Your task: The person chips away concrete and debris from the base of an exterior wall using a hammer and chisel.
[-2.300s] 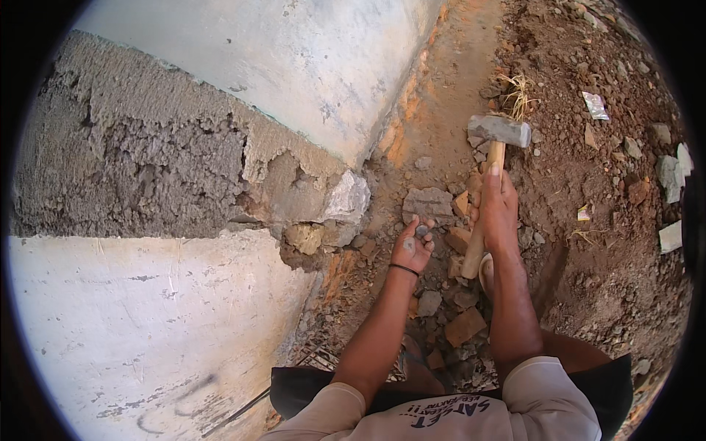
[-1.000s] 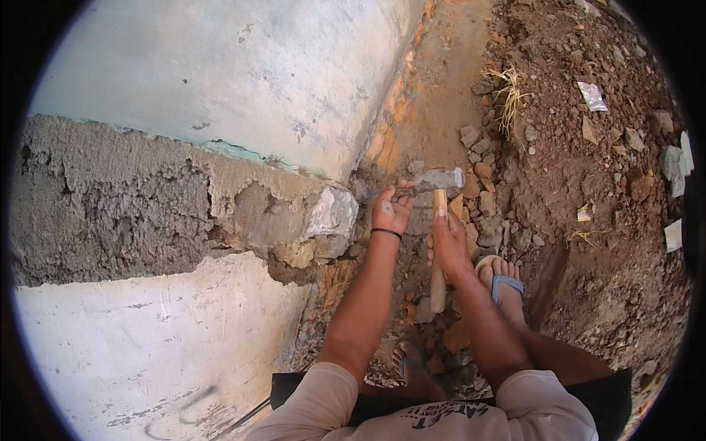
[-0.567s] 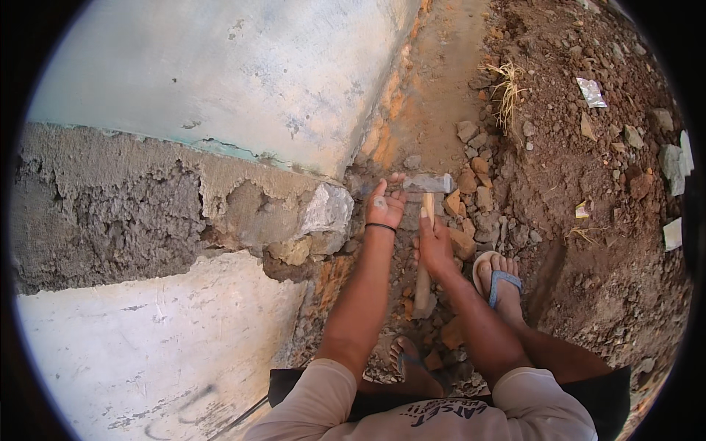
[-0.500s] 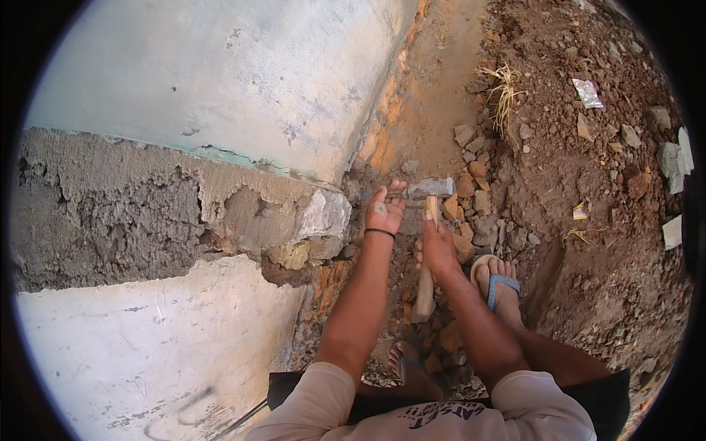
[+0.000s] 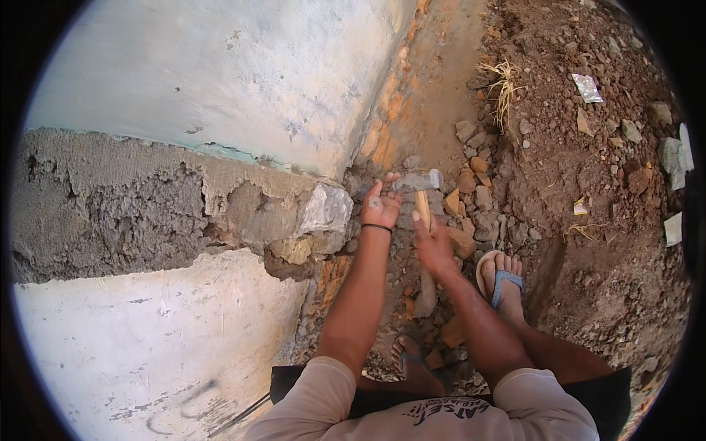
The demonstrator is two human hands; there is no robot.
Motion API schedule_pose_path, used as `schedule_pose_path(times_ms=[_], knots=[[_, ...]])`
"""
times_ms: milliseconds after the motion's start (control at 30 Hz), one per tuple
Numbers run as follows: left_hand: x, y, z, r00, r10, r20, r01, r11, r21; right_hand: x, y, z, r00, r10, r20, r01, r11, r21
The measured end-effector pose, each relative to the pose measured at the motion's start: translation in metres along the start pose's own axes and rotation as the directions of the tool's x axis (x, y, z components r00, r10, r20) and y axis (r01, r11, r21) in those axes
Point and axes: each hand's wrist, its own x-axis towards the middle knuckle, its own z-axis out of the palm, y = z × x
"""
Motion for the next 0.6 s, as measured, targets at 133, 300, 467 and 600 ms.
schedule_pose_path(times_ms=[133, 300, 467, 600], knots=[[-0.008, 0.007, -0.006, 0.992, 0.020, -0.122, -0.027, 0.998, -0.057, 0.009, -0.002, -0.016, 0.980, 0.194, 0.031, -0.191, 0.978, -0.079], [-0.036, -0.007, 0.012, 0.999, -0.022, 0.050, 0.012, 0.980, 0.196, 0.007, -0.094, -0.056, 0.961, -0.168, -0.222, 0.185, 0.981, 0.057], [-0.039, -0.002, 0.037, 0.990, 0.043, 0.137, -0.052, 0.997, 0.064, -0.016, -0.157, -0.067, 0.865, -0.377, -0.332, 0.442, 0.885, 0.148], [-0.031, 0.015, 0.032, 0.987, 0.082, 0.135, -0.082, 0.997, -0.006, -0.035, -0.165, -0.057, 0.827, -0.443, -0.346, 0.521, 0.836, 0.173]])
